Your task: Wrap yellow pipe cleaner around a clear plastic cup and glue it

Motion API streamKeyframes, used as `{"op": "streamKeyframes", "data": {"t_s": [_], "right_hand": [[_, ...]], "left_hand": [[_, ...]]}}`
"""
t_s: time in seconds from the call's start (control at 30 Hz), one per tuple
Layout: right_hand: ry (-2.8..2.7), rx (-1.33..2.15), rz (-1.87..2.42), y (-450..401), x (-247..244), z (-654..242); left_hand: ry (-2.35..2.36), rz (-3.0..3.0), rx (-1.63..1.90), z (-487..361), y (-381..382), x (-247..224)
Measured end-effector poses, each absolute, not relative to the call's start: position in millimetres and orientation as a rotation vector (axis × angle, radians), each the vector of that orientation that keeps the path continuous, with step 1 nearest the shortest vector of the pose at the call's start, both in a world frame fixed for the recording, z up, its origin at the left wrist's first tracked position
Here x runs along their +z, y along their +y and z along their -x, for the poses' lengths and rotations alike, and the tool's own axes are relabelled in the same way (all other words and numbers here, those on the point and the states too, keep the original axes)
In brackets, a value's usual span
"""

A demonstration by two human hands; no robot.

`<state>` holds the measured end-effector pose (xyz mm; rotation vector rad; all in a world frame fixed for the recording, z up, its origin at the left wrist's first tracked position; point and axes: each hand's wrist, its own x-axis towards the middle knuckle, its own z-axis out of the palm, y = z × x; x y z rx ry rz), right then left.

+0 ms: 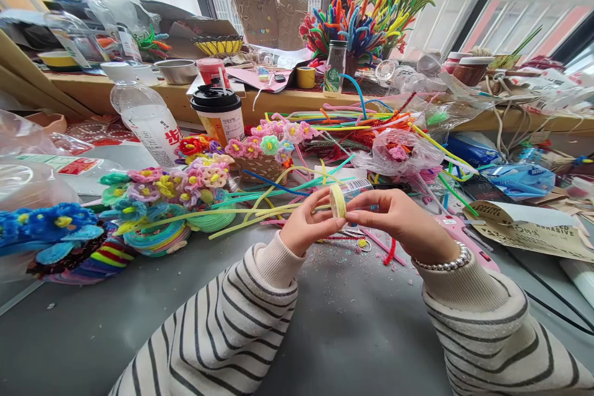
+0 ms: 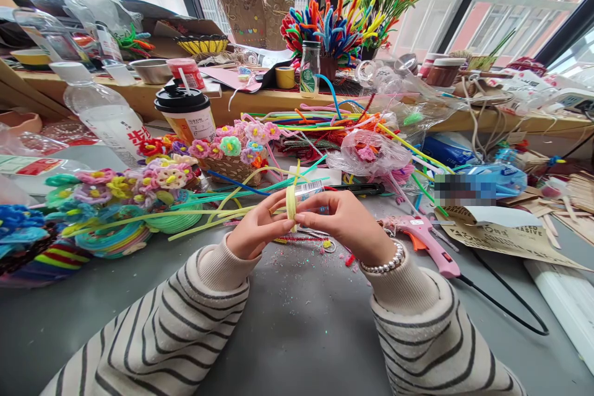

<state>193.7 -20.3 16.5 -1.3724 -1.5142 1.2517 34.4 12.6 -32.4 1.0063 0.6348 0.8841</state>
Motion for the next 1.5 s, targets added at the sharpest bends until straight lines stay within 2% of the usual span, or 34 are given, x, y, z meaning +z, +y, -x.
{"op": "streamKeyframes", "data": {"t_s": [1.5], "right_hand": [[-1.558, 1.200, 1.366, -20.2, 14.8, -195.6]], "left_hand": [[0.652, -0.999, 0.893, -35.0, 12.0, -30.6]]}}
